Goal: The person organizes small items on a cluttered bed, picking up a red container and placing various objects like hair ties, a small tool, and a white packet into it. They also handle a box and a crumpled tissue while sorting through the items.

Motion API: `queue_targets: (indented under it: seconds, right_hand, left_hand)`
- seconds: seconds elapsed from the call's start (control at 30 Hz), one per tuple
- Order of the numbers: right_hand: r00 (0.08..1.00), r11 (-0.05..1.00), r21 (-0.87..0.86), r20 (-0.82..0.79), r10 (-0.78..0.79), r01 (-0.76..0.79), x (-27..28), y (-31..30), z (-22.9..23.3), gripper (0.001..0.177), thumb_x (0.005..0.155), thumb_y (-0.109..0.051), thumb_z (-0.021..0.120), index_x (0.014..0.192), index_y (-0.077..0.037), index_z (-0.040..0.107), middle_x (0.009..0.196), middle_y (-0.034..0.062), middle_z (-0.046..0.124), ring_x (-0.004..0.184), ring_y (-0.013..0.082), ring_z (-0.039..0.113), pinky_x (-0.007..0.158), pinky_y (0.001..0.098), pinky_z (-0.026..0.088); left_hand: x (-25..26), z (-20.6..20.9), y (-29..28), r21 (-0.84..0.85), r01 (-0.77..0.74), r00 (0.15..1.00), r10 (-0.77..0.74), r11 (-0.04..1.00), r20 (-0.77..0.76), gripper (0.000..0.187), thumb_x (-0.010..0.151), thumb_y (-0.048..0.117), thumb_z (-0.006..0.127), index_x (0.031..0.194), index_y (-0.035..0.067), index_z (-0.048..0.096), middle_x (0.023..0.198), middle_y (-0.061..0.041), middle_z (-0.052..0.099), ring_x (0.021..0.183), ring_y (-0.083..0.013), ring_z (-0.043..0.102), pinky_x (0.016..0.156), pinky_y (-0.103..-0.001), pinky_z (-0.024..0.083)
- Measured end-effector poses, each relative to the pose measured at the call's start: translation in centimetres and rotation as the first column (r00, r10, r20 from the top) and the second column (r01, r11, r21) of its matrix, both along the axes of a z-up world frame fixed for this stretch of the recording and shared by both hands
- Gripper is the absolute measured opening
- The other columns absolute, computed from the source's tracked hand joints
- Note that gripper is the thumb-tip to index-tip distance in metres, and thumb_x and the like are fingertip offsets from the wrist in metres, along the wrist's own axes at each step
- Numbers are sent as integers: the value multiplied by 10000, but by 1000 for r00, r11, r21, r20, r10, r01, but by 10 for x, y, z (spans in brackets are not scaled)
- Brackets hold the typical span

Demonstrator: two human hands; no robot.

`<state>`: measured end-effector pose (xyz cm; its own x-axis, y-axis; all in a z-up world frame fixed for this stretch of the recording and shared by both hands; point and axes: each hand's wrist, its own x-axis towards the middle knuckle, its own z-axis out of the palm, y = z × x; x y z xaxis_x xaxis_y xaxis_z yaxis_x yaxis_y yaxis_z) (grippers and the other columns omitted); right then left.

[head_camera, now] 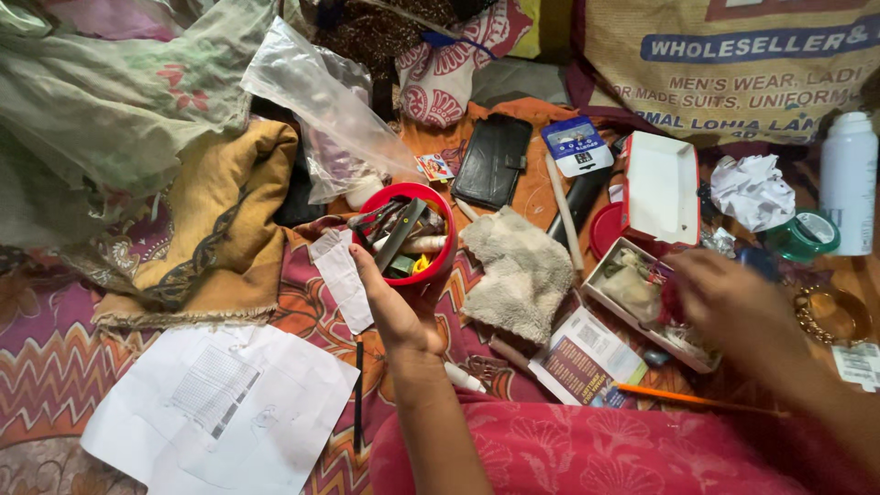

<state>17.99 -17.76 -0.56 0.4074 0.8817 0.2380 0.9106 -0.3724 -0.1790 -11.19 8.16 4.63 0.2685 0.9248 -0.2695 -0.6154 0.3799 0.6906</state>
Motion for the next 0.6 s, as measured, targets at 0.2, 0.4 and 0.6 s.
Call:
queue_targets:
  seconds: [0.2, 0.4, 0.6]
  right_hand:
    - [753, 772, 212, -177, 634, -600, -154, 96, -11, 349, 807, -145, 713, 1154, -109, 726, 1110, 109, 710, 956, 274, 704, 750, 381, 600]
    - [850, 878, -15, -257, 459, -479, -171, 120, -27, 238, 796, -252, 757, 1001, -142, 708, 1015, 88, 682, 950, 299, 659, 743, 421, 576]
    - [730, 984, 138, -661, 174, -110, -136, 87, 0, 207, 782, -185, 817, 953, -77, 771, 898, 66, 803, 871, 182, 770, 760, 329, 594]
  left_hand:
    - [4, -6, 0, -21, 37, 999, -37, 999, -16, 712, 947, 695, 411, 1380, 153, 574, 1187, -83, 710, 969, -232, 733, 728, -398, 643]
    - [5, -19, 2, -39, 92, 993, -89, 995, 77, 664, 951, 664, 427, 1403, 191, 546, 1233, -70, 696, 988, -250, 721, 749, -407, 632]
    - [13, -20, 4, -26, 111, 991, -109, 993, 78, 656, 965, 644, 433, 1421, 184, 538, 1250, -53, 684, 984, -236, 717, 773, -420, 635]
